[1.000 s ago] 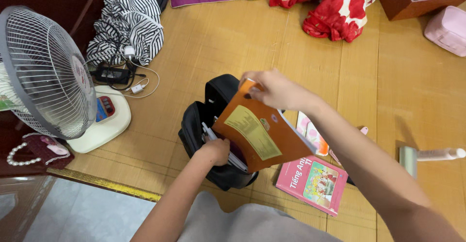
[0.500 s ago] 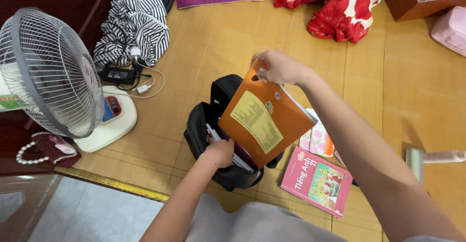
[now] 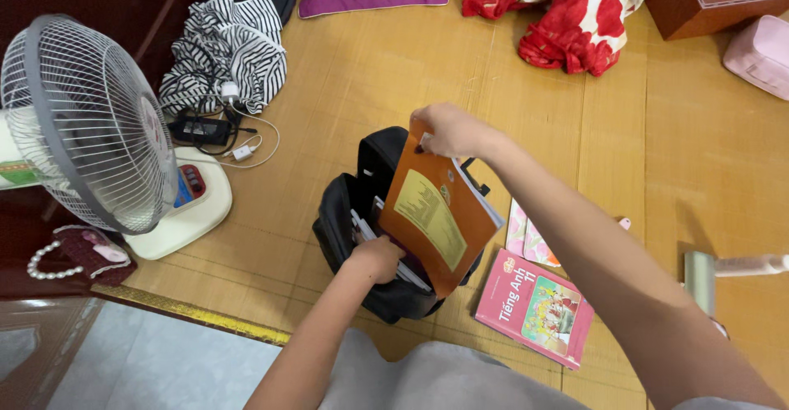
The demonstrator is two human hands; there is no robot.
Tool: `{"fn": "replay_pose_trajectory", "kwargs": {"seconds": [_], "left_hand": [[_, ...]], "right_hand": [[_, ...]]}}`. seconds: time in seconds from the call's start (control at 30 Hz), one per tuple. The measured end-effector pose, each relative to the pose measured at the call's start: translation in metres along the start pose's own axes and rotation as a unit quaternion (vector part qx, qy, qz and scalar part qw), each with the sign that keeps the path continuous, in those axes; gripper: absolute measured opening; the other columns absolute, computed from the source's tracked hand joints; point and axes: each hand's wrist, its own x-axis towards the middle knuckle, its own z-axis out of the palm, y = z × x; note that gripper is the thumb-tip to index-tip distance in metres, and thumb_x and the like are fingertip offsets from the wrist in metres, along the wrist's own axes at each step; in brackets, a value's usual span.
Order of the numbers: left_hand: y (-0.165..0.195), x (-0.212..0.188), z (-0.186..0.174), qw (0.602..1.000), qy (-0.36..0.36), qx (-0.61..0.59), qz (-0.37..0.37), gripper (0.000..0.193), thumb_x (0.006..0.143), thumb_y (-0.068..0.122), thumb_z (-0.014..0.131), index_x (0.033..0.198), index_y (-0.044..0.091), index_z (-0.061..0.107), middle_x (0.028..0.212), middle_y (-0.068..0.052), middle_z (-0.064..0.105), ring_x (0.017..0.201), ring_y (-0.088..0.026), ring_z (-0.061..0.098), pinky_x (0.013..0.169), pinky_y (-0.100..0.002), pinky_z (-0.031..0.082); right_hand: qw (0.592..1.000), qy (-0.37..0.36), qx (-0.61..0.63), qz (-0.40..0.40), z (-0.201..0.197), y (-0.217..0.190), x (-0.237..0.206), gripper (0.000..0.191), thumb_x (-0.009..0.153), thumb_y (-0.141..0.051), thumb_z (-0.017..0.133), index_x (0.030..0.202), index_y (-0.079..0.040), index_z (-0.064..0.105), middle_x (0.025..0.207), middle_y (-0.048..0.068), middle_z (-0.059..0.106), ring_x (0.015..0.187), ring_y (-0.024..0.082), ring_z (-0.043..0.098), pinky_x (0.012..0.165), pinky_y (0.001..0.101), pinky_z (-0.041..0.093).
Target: The person kneels on the floor of a bedroom and packs a black backpack, placing notebooks, textbooks, and folders into it one at a time and arranging them inside the main compartment. They continue adding school books from the mat beside them until the bag is filled.
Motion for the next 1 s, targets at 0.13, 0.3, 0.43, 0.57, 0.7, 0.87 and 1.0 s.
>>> {"fn": "replay_pose_trajectory", "kwargs": {"seconds": [0.13, 0.3, 0.43, 0.57, 0.7, 0.87, 1.0], "left_hand": [[-0.004, 0.011, 0.01, 1.0, 0.02, 0.014, 0.017, 0.04, 0.092, 0.013, 0.055, 0.128, 0.015, 0.072, 0.141, -0.017, 0.059, 0.136, -0.033, 0.051, 0.112, -0.06, 0.041], [-0.005, 0.024, 0.013, 0.999, -0.002, 0.008, 0.031, 0.035, 0.092, 0.012, 0.056, 0.123, 0.006, 0.071, 0.142, -0.015, 0.059, 0.136, -0.033, 0.049, 0.103, -0.051, 0.051], [-0.005, 0.016, 0.013, 0.999, 0.044, -0.021, 0.005, 0.038, 0.089, 0.012, 0.059, 0.124, 0.005, 0.071, 0.136, -0.02, 0.065, 0.121, -0.036, 0.065, 0.106, -0.047, 0.049], [-0.003, 0.009, 0.01, 0.998, 0.032, -0.051, 0.006, 0.038, 0.087, 0.009, 0.056, 0.122, 0.009, 0.072, 0.133, -0.019, 0.066, 0.119, -0.037, 0.065, 0.102, -0.047, 0.052], [-0.006, 0.0, 0.009, 0.992, 0.086, -0.097, -0.009, 0.038, 0.086, 0.009, 0.058, 0.121, 0.002, 0.07, 0.143, -0.02, 0.055, 0.123, -0.039, 0.061, 0.103, -0.048, 0.05], [-0.002, -0.007, 0.0, 0.993, 0.083, -0.079, -0.002, 0.033, 0.091, 0.011, 0.056, 0.118, 0.003, 0.073, 0.142, -0.021, 0.055, 0.126, -0.04, 0.06, 0.112, -0.048, 0.043], [0.007, -0.01, -0.005, 0.994, 0.093, -0.05, -0.008, 0.032, 0.09, 0.009, 0.058, 0.116, 0.002, 0.074, 0.141, -0.022, 0.054, 0.125, -0.041, 0.06, 0.116, -0.052, 0.036]], "right_hand": [[0.994, 0.043, -0.073, -0.072, 0.034, -0.017, 0.01, 0.034, 0.082, -0.006, 0.065, 0.116, -0.007, 0.066, 0.092, 0.022, 0.071, 0.086, 0.041, 0.071, 0.072, 0.0502, 0.058], [0.996, 0.011, -0.034, -0.077, 0.115, -0.03, 0.016, 0.02, 0.078, -0.011, 0.071, 0.096, -0.006, 0.064, 0.091, 0.016, 0.075, 0.09, 0.037, 0.073, 0.078, 0.0482, 0.059], [0.991, 0.077, -0.084, -0.073, 0.186, -0.016, 0.024, 0.028, 0.084, -0.01, 0.067, 0.109, -0.004, 0.057, 0.093, 0.023, 0.071, 0.088, 0.043, 0.072, 0.073, 0.0523, 0.059], [0.991, 0.108, -0.069, 0.043, 0.221, 0.014, 0.02, 0.03, 0.091, -0.018, 0.063, 0.116, -0.005, 0.055, 0.09, 0.025, 0.071, 0.082, 0.044, 0.072, 0.071, 0.054, 0.059], [0.985, 0.161, -0.05, 0.033, 0.233, 0.032, -0.01, 0.028, 0.092, -0.027, 0.064, 0.108, -0.005, 0.06, 0.082, 0.024, 0.072, 0.078, 0.045, 0.071, 0.071, 0.0545, 0.057], [0.979, 0.106, -0.176, 0.011, 0.246, 0.053, -0.081, 0.013, 0.087, -0.009, 0.061, 0.099, -0.005, 0.065, 0.079, 0.017, 0.074, 0.075, 0.035, 0.075, 0.063, 0.0468, 0.06], [0.978, 0.103, -0.179, 0.006, 0.261, 0.062, -0.082, 0.01, 0.086, -0.006, 0.061, 0.095, -0.004, 0.065, 0.079, 0.018, 0.074, 0.075, 0.034, 0.076, 0.065, 0.0455, 0.061]]}}
